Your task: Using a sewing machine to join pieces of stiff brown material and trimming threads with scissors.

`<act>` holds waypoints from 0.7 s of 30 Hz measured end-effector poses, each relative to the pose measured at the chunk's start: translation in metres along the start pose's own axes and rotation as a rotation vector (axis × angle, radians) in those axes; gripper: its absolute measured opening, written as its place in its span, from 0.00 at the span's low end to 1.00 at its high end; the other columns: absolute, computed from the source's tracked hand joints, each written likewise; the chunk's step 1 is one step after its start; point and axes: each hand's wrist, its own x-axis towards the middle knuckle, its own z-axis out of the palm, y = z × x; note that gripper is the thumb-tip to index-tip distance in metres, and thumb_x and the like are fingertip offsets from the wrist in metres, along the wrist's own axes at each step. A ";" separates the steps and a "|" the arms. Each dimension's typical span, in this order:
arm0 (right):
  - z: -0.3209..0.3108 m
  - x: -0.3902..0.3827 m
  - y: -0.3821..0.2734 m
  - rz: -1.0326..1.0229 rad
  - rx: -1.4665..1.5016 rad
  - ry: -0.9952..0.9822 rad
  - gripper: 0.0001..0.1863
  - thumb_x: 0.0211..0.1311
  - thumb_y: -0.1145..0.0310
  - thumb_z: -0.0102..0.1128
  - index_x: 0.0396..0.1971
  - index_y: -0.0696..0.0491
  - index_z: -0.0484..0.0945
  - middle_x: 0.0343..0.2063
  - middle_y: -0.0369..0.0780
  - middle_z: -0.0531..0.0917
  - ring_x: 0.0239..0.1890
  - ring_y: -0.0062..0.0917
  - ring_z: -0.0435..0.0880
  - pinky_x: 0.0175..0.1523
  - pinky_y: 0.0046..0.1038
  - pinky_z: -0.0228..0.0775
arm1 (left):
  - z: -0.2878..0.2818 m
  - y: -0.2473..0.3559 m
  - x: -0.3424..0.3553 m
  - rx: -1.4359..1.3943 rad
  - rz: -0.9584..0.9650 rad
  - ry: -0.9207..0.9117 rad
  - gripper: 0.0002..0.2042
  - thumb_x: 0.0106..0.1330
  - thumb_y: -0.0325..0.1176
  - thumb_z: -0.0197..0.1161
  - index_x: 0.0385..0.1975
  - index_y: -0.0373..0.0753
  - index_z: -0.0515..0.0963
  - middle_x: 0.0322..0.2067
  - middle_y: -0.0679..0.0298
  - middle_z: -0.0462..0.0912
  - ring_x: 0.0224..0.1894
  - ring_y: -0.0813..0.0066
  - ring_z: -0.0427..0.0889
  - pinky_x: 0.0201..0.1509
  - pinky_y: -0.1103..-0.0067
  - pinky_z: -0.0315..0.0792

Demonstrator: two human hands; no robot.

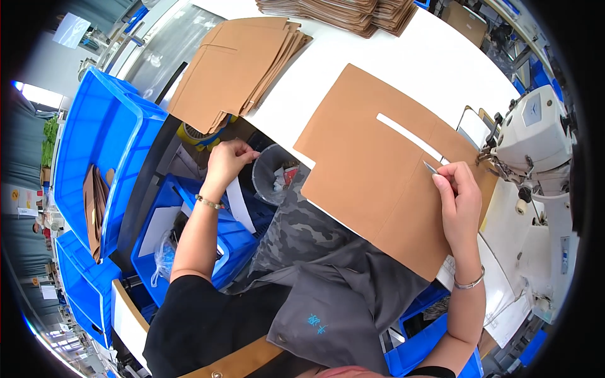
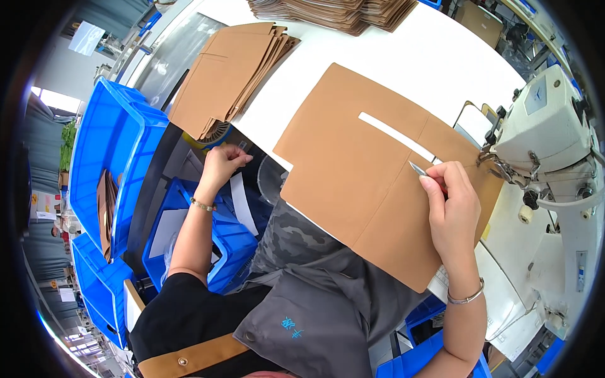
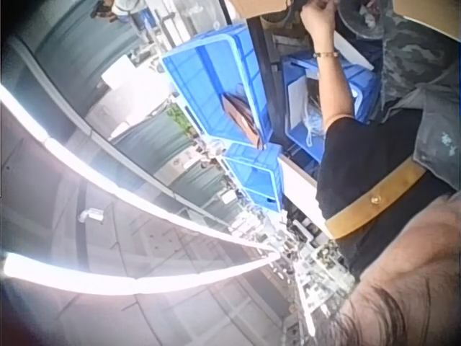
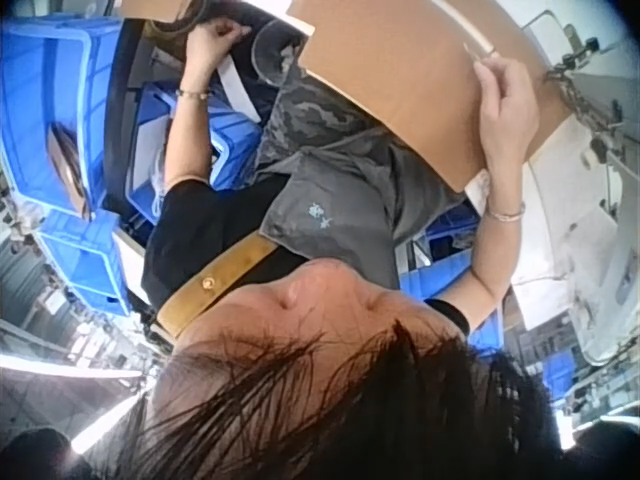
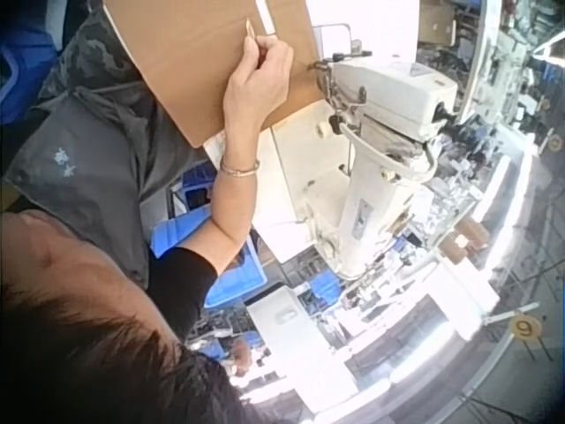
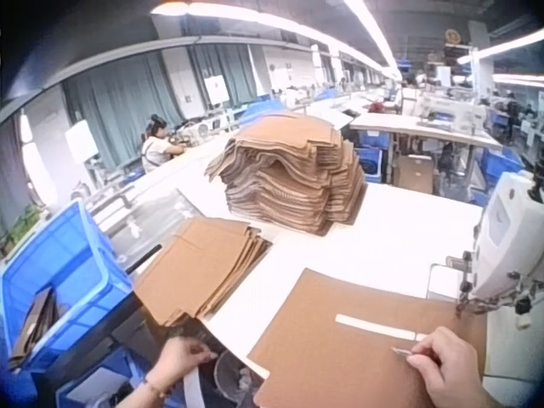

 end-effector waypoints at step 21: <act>0.000 -0.004 -0.001 -0.108 0.034 0.004 0.05 0.66 0.71 0.64 0.35 0.55 0.77 0.30 0.39 0.77 0.29 0.28 0.79 0.36 0.28 0.71 | -0.035 0.177 0.000 -0.511 0.454 0.020 0.11 0.69 0.34 0.70 0.29 0.32 0.86 0.21 0.77 0.78 0.26 0.91 0.71 0.29 0.84 0.66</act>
